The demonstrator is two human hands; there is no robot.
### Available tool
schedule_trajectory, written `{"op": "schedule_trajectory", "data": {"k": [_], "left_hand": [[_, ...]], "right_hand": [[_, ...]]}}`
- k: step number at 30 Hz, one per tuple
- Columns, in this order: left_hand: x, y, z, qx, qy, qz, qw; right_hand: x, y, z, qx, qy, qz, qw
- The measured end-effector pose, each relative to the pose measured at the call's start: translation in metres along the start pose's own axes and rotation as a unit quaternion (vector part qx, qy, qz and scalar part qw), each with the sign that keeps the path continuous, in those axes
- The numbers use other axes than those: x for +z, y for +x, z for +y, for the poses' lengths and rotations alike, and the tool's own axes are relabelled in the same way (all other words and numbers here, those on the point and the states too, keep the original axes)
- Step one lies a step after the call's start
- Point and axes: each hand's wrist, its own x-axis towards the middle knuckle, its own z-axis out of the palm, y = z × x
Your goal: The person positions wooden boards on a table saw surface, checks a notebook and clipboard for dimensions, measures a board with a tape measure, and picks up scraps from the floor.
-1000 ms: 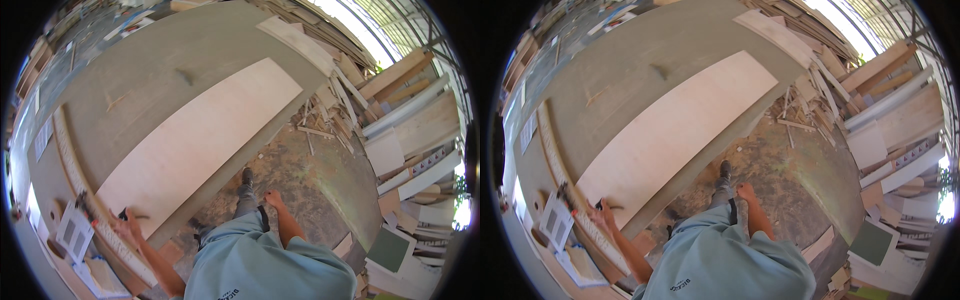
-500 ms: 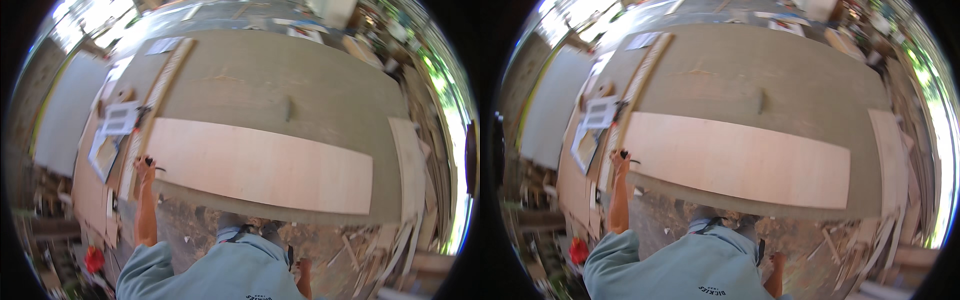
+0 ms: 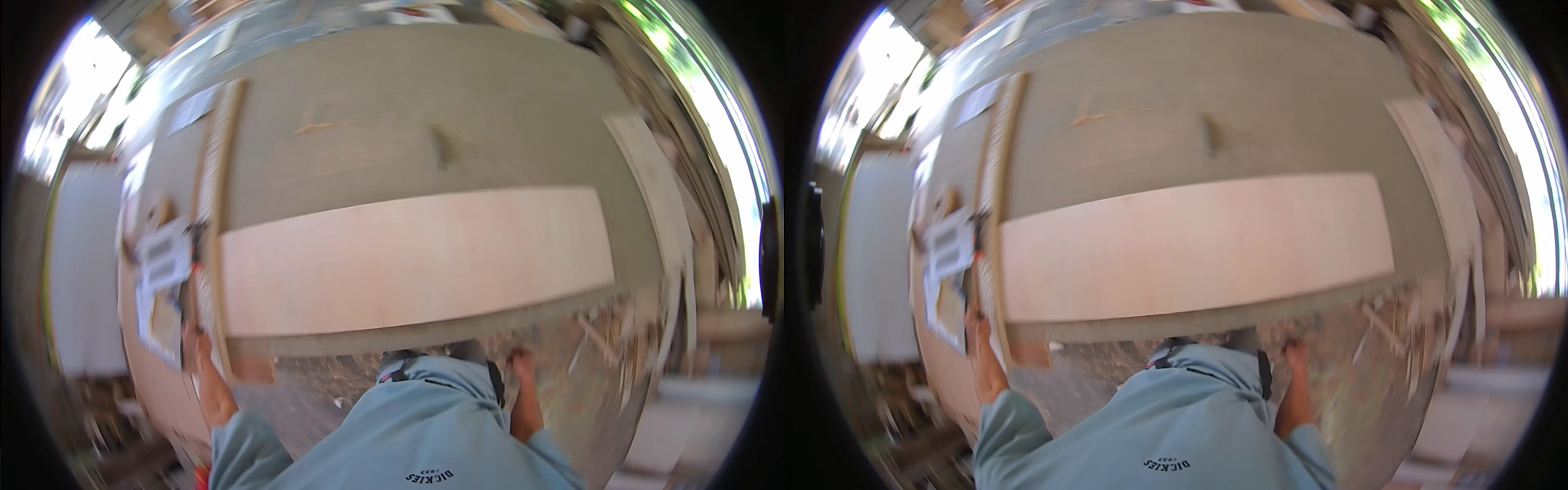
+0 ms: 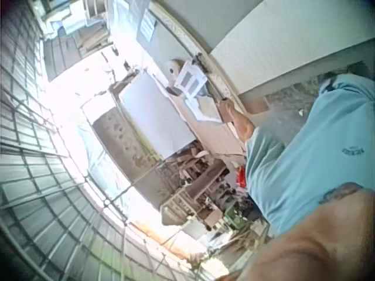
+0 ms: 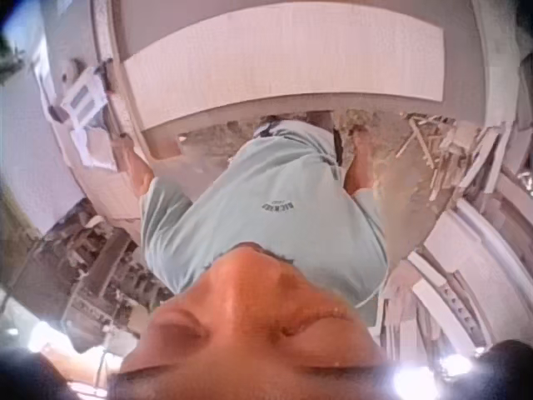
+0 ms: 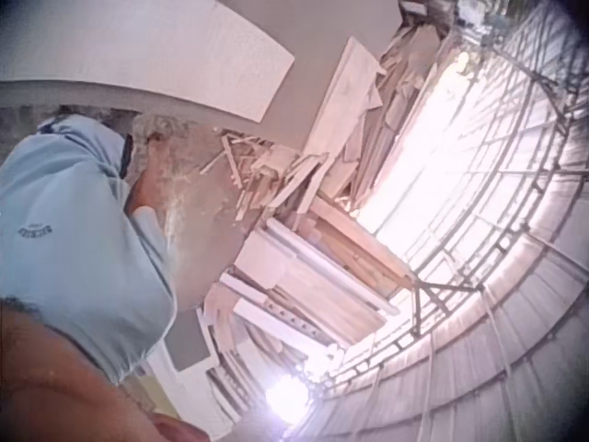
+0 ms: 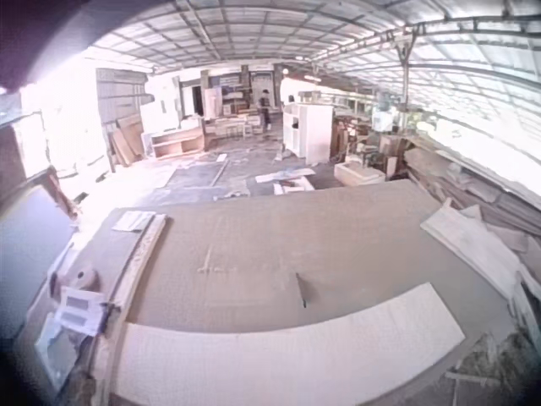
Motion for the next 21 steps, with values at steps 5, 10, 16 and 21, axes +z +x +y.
{"op": "schedule_trajectory", "data": {"k": [5,10,16,21], "left_hand": [[0.023,-0.014,0.027,-0.006,-0.044,0.075,0.996],[0.026,-0.065,0.119,-0.037,0.037,0.192,0.980],[0.040,-0.141,0.237,-0.062,0.032,0.221,0.973],[0.046,-0.232,0.339,-0.077,0.008,0.093,0.993]], "right_hand": [[-0.006,-0.036,0.006,0.071,0.158,0.043,0.984],[-0.088,-0.026,0.064,0.237,0.299,0.163,0.910],[-0.220,0.085,0.111,0.211,0.508,0.301,0.779],[-0.347,0.179,0.107,0.122,0.559,0.324,0.753]]}}
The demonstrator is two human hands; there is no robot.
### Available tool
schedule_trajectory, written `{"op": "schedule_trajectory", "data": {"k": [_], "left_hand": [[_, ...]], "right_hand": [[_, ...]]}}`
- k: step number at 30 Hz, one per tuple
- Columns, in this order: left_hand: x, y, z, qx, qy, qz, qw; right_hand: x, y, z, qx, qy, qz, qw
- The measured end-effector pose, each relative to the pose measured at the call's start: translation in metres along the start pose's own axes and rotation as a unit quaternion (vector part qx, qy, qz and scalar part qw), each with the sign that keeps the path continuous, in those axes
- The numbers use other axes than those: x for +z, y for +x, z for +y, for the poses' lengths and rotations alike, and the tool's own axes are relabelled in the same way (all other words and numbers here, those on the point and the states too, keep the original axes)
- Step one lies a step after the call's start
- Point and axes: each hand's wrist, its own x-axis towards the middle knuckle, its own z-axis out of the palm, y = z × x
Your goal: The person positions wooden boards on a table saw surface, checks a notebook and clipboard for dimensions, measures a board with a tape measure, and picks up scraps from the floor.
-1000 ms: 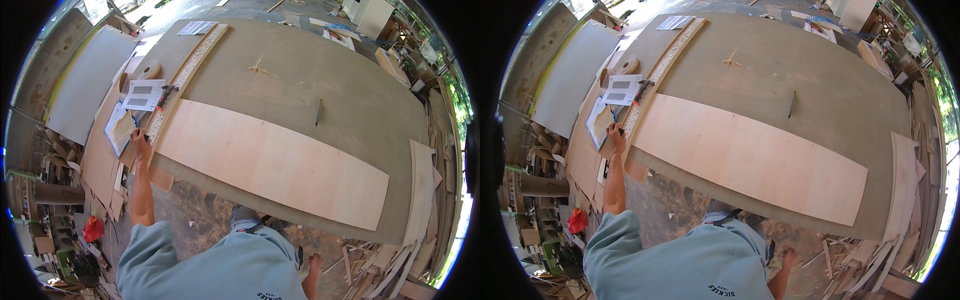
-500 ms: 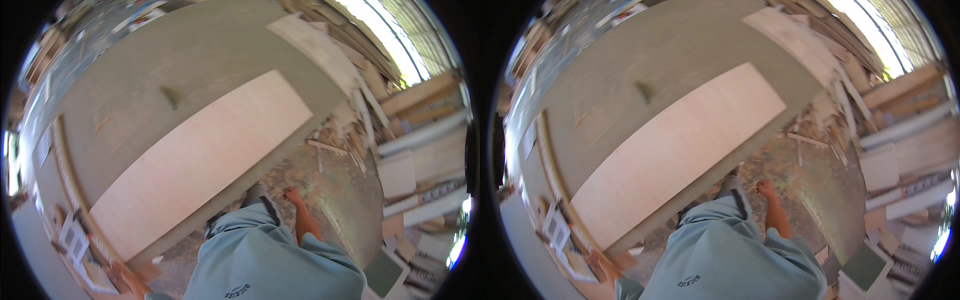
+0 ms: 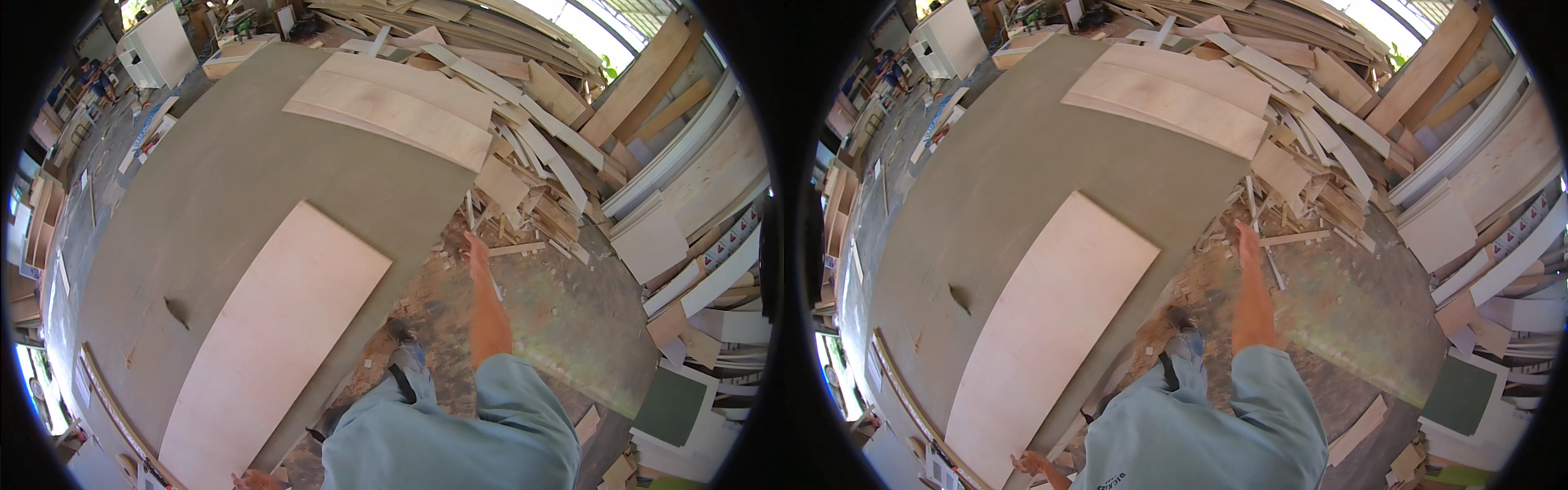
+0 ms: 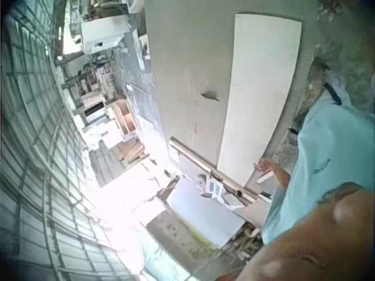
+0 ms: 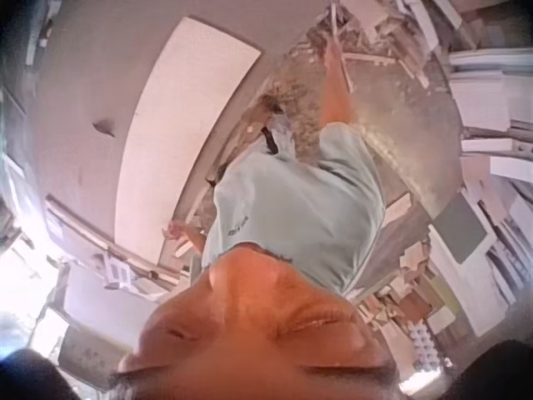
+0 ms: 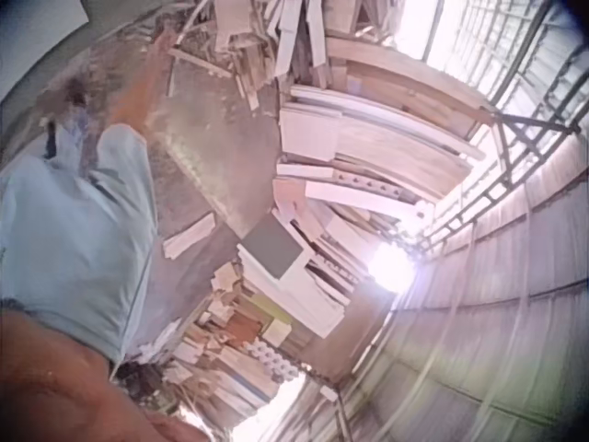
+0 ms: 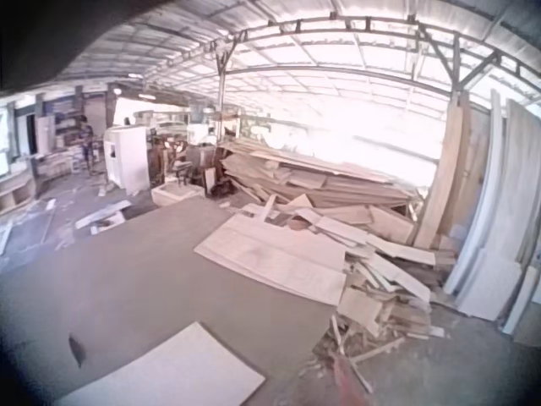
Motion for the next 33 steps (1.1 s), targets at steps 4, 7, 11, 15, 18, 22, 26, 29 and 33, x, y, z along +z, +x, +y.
{"op": "schedule_trajectory", "data": {"k": [4,7,11,15,18,22,26,29,33], "left_hand": [[-0.022,-0.053,0.043,-0.029,0.011,-0.089,0.996],[-0.046,-0.075,0.051,-0.009,0.000,-0.139,0.990],[-0.077,-0.117,0.067,-0.059,-0.015,-0.147,0.987],[-0.097,-0.171,0.057,-0.144,-0.079,-0.163,0.973],[-0.075,-0.198,0.014,-0.140,-0.154,-0.120,0.971],[-0.078,-0.253,-0.023,-0.150,-0.098,-0.124,0.976],[-0.111,-0.289,-0.054,-0.216,-0.032,-0.142,0.965],[-0.120,-0.297,-0.050,-0.256,-0.064,-0.131,0.956],[-0.146,-0.303,-0.060,-0.242,-0.103,-0.120,0.957]], "right_hand": [[0.025,0.071,-0.054,-0.100,-0.056,-0.043,0.993],[0.039,0.099,-0.087,-0.054,-0.013,-0.052,0.997],[0.052,0.110,-0.108,0.004,-0.036,-0.076,0.996],[0.071,0.108,-0.103,0.010,-0.043,-0.074,0.996],[0.056,0.144,-0.094,-0.020,0.002,-0.128,0.992],[0.064,0.155,-0.090,-0.024,0.030,-0.108,0.993],[0.066,0.132,-0.102,0.004,-0.008,-0.131,0.991],[0.049,0.149,-0.111,-0.020,0.003,-0.155,0.988],[0.073,0.098,-0.096,-0.073,-0.072,0.010,0.995]]}}
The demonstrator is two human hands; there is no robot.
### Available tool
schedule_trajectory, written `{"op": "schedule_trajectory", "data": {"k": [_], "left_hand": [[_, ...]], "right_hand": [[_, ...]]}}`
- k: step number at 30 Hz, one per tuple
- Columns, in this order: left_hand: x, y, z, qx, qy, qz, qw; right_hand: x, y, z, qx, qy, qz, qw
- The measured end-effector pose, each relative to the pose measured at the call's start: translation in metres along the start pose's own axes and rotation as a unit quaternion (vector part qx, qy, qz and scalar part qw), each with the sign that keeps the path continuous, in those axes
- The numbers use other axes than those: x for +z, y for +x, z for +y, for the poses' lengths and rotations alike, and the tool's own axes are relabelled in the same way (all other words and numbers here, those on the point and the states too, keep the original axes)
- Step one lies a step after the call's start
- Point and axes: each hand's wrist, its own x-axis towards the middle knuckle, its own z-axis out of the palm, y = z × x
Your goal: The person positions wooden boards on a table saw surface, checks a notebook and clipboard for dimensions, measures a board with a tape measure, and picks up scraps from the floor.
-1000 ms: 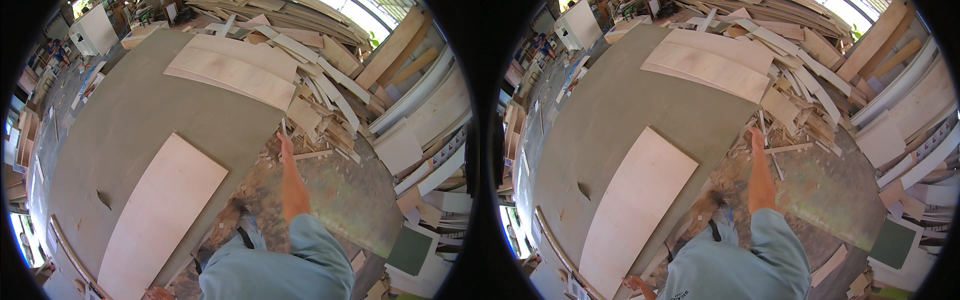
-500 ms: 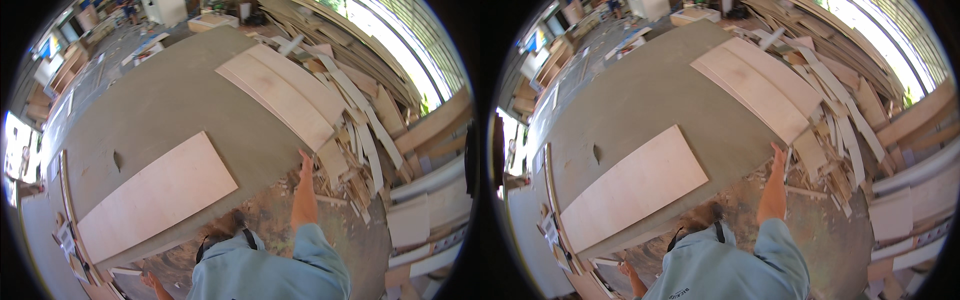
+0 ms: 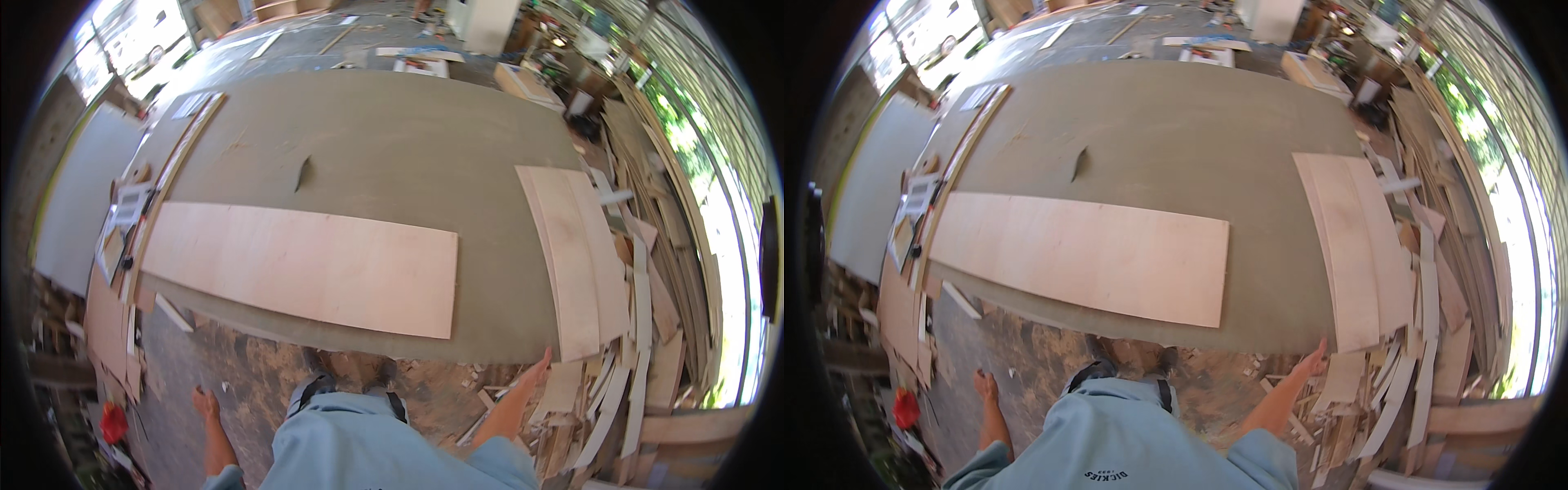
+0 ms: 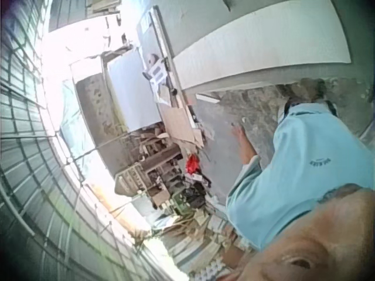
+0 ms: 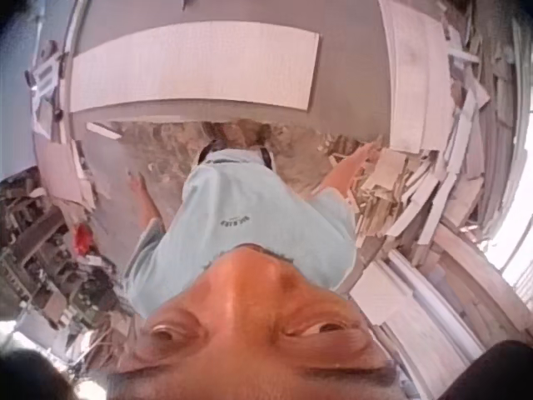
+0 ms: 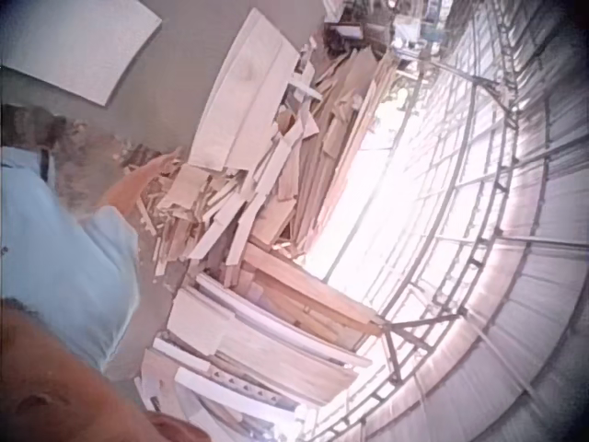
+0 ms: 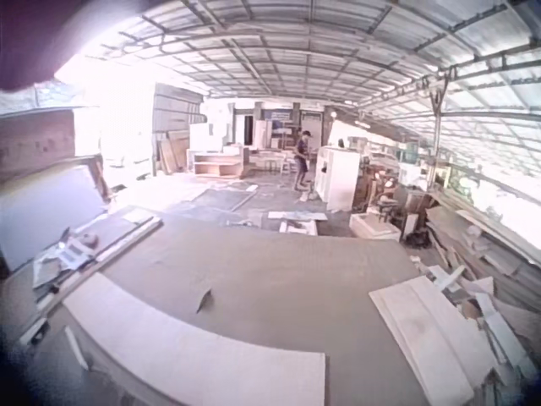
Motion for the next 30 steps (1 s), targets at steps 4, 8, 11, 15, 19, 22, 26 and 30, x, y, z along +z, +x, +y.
{"op": "schedule_trajectory", "data": {"k": [4,8,11,15,19,22,26,30], "left_hand": [[-0.005,0.028,0.018,0.048,-0.042,-0.010,0.998],[-0.002,0.094,0.080,0.234,-0.019,0.015,0.972],[-0.044,0.134,0.144,0.238,-0.028,-0.085,0.967],[-0.033,0.216,0.188,0.326,0.091,-0.131,0.932],[-0.032,0.270,0.243,0.394,0.228,-0.190,0.870],[-0.023,0.302,0.256,0.407,0.263,-0.225,0.846],[-0.005,0.332,0.248,0.420,0.264,-0.245,0.833],[-0.009,0.339,0.254,0.400,0.241,-0.287,0.836]], "right_hand": [[0.007,-0.080,0.000,-0.032,-0.072,0.136,0.988],[0.014,-0.110,0.058,-0.240,-0.275,0.238,0.900],[0.044,-0.204,0.069,-0.439,-0.225,0.113,0.863],[0.075,-0.340,0.056,-0.568,-0.210,-0.206,0.768],[0.104,-0.423,0.073,-0.592,-0.297,-0.401,0.633],[0.121,-0.469,0.078,-0.607,-0.341,-0.442,0.565],[0.120,-0.498,0.083,-0.610,-0.392,-0.442,0.527],[0.124,-0.493,0.094,-0.616,-0.421,-0.430,0.508]]}}
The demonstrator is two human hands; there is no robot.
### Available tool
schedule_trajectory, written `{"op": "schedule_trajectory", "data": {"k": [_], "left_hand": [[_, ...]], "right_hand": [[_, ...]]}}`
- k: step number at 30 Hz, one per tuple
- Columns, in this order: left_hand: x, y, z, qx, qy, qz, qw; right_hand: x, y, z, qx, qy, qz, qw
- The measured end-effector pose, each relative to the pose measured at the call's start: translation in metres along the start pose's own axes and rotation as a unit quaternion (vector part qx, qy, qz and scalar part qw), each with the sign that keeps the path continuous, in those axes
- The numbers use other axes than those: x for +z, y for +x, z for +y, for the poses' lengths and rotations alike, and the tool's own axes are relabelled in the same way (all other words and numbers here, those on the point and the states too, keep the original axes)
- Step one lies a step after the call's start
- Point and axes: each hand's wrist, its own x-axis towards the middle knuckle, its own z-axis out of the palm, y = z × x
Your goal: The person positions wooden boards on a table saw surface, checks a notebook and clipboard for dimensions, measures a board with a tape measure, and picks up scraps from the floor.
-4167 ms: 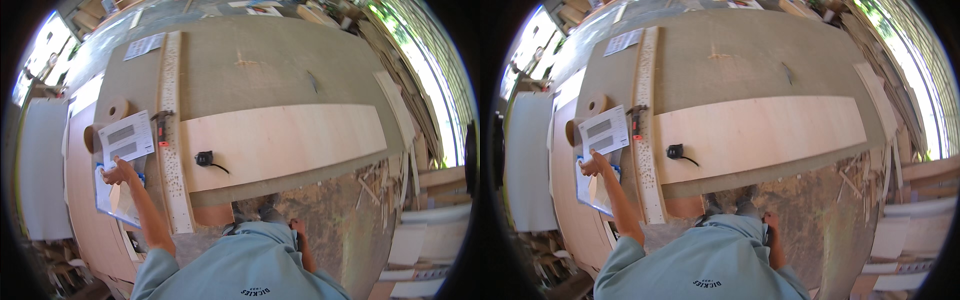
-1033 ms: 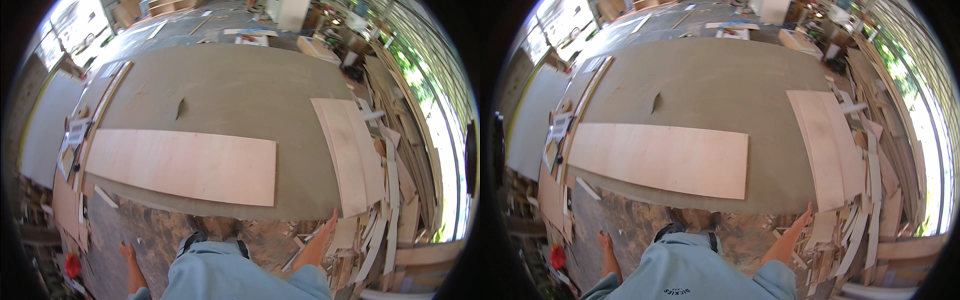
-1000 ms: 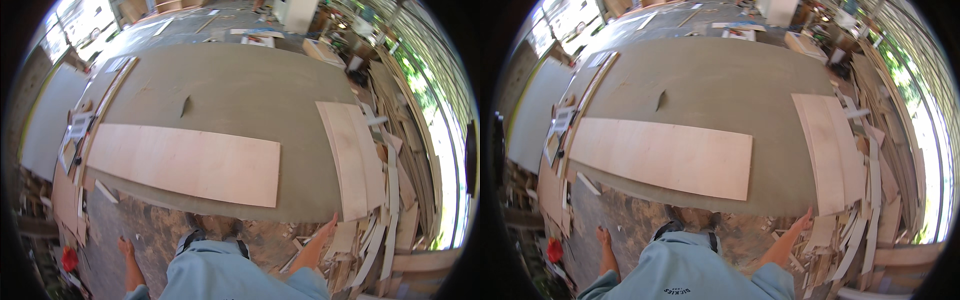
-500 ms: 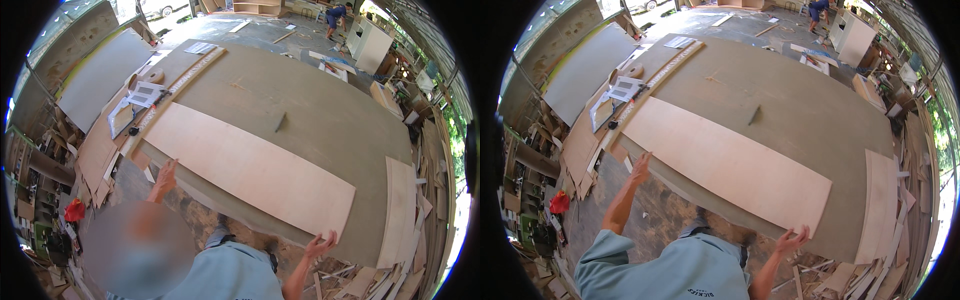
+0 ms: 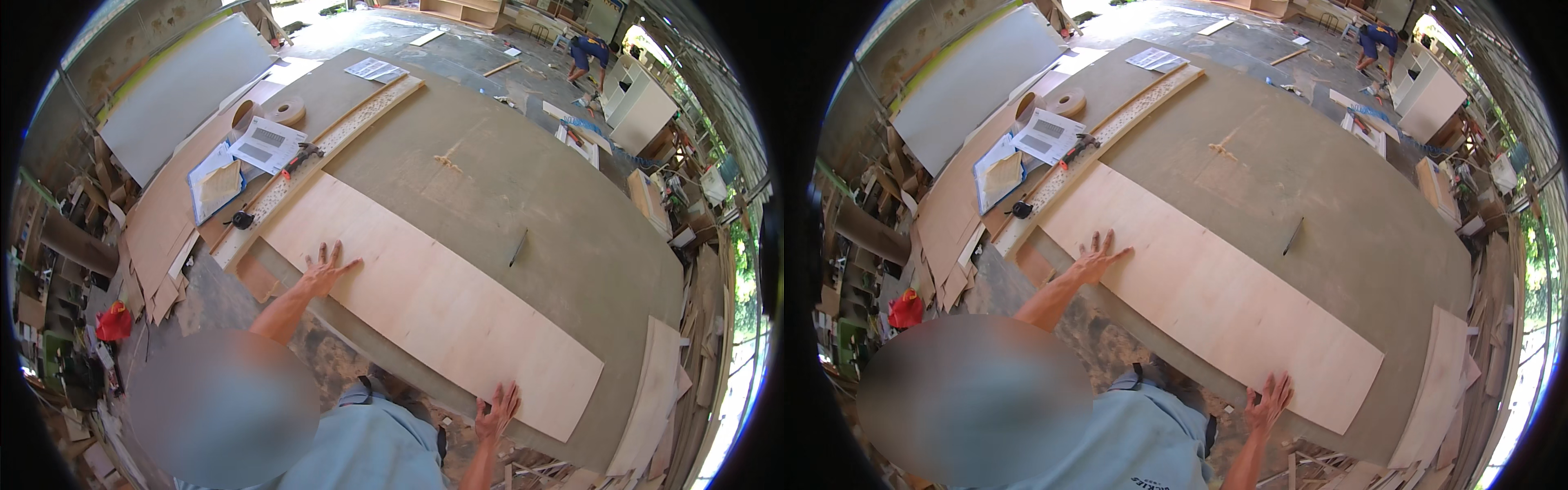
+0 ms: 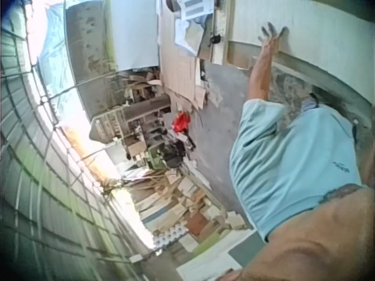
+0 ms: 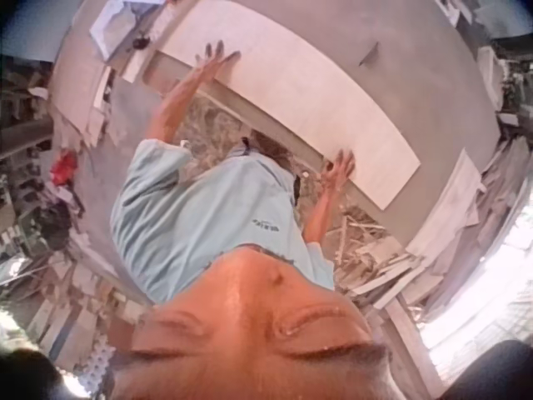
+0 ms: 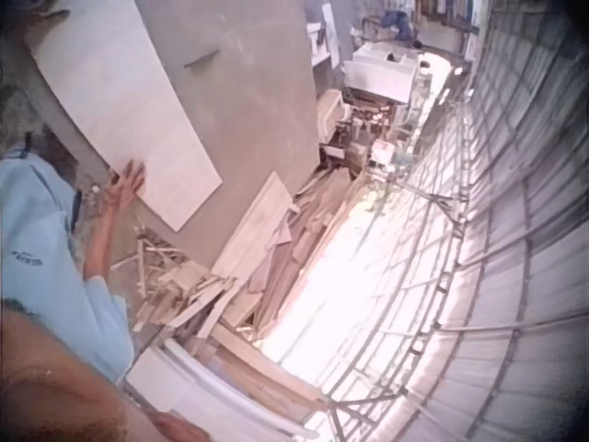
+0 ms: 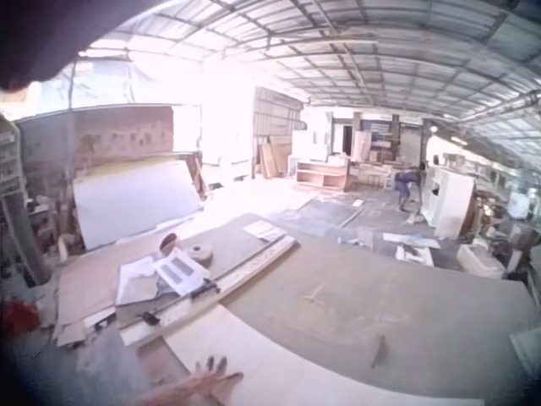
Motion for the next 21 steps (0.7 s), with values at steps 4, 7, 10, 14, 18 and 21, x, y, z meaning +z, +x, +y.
{"op": "schedule_trajectory", "data": {"k": [4,7,10,14,18,21], "left_hand": [[0.000,0.001,-0.003,0.003,-0.002,-0.009,1.000],[-0.007,0.006,-0.001,-0.002,-0.001,-0.013,1.000],[-0.011,0.012,0.001,-0.003,-0.011,-0.004,1.000],[-0.012,0.024,0.002,-0.010,0.005,-0.007,1.000],[-0.026,0.032,0.009,-0.006,-0.001,-0.018,1.000],[-0.030,0.039,0.009,-0.008,-0.020,-0.026,0.999]], "right_hand": [[0.003,-0.001,0.003,0.002,-0.020,-0.025,0.999],[0.002,0.007,0.003,0.000,-0.034,-0.031,0.999],[0.004,0.016,0.005,-0.002,-0.035,-0.026,0.999],[0.001,0.027,0.007,0.008,-0.024,-0.047,0.999],[-0.002,0.039,0.009,0.015,-0.024,-0.052,0.998],[-0.005,0.051,0.008,0.018,-0.023,-0.059,0.998]]}}
